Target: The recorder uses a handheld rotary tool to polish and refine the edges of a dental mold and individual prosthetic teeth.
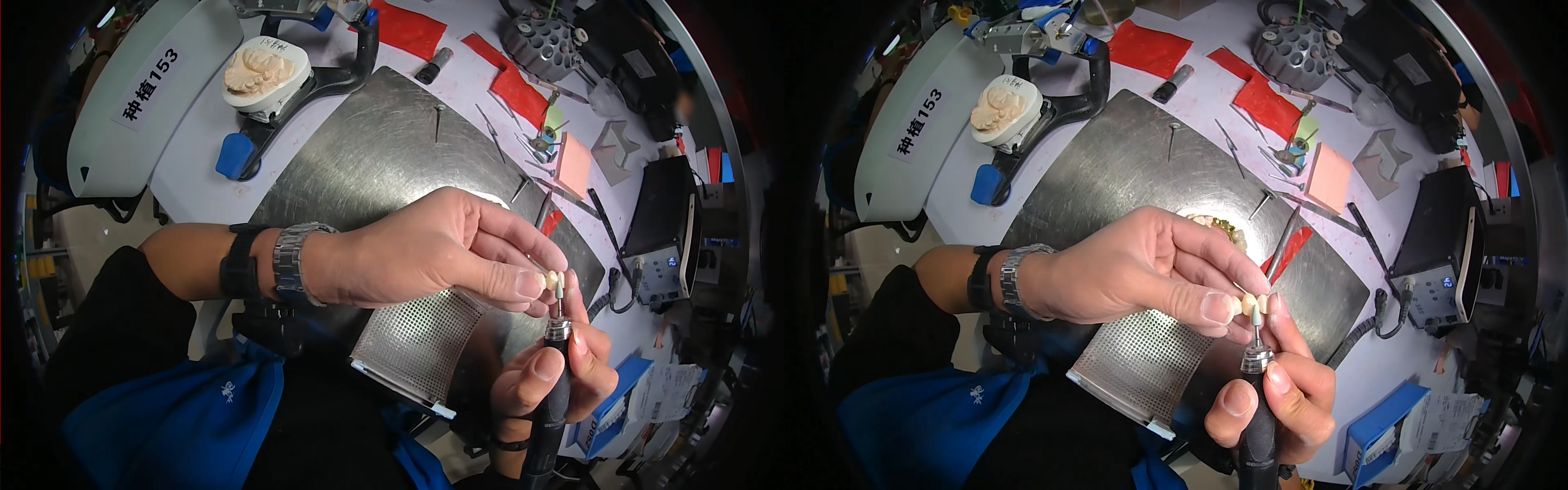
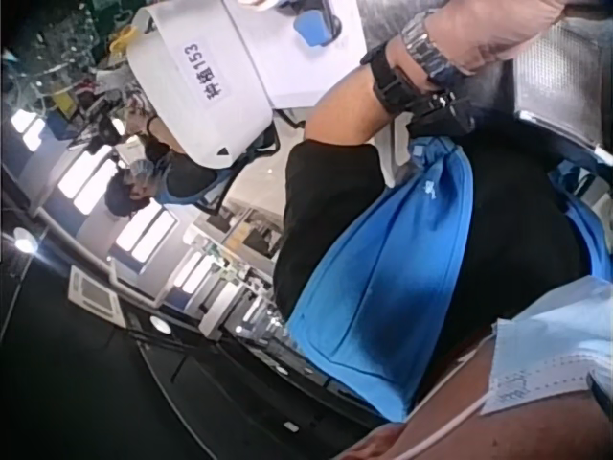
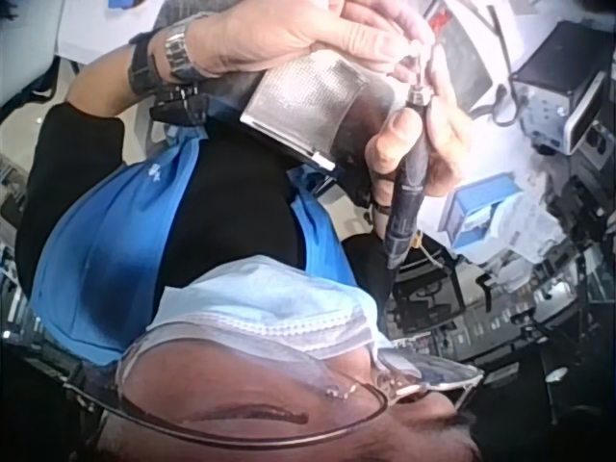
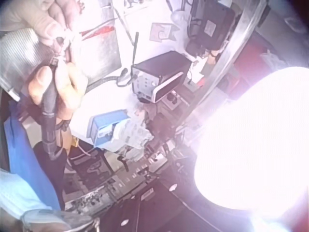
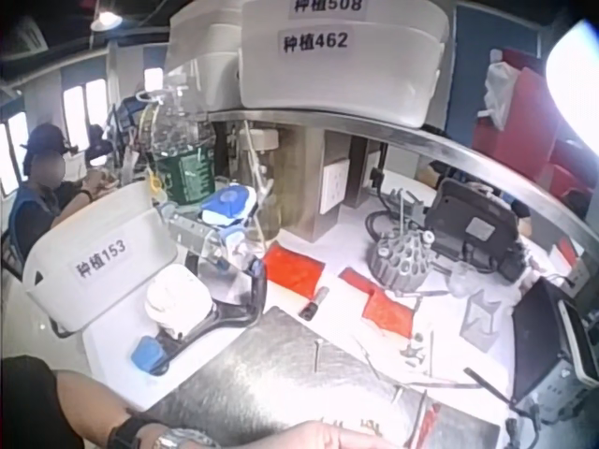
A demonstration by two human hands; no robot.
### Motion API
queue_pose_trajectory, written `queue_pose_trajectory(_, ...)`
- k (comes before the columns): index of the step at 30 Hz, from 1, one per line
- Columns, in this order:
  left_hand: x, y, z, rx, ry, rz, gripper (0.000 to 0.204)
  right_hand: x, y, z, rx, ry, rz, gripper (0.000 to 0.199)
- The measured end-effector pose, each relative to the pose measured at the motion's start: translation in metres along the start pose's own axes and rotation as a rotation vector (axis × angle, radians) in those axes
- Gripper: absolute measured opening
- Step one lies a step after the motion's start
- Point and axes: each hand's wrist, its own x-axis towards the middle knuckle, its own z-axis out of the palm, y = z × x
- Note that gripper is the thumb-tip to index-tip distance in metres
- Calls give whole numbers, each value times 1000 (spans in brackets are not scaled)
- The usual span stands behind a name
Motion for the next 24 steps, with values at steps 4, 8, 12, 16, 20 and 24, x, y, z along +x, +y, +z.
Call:
queue_pose_trajectory(4, 1, 1, -1, 60, -10, 20, 34, -1, 0, -6, -4, -57, -14, 25)
queue_pose_trajectory(8, 0, 3, -1, 100, 1, 32, 34, -1, 0, 1, 6, 40, 21, 26)
queue_pose_trajectory(12, 1, 3, -2, 158, 0, 62, 34, -1, 0, -3, -15, -17, 1, 27)
queue_pose_trajectory(16, 1, 4, -2, 228, 18, 104, 32, 0, 0, -3, -19, -50, -4, 27)
queue_pose_trajectory(20, 0, 4, -2, 224, -2, 119, 31, -1, 0, -2, -19, 7, 40, 26)
queue_pose_trajectory(24, 0, 6, -2, 268, 9, 130, 30, -1, 1, -2, -44, -15, 11, 26)
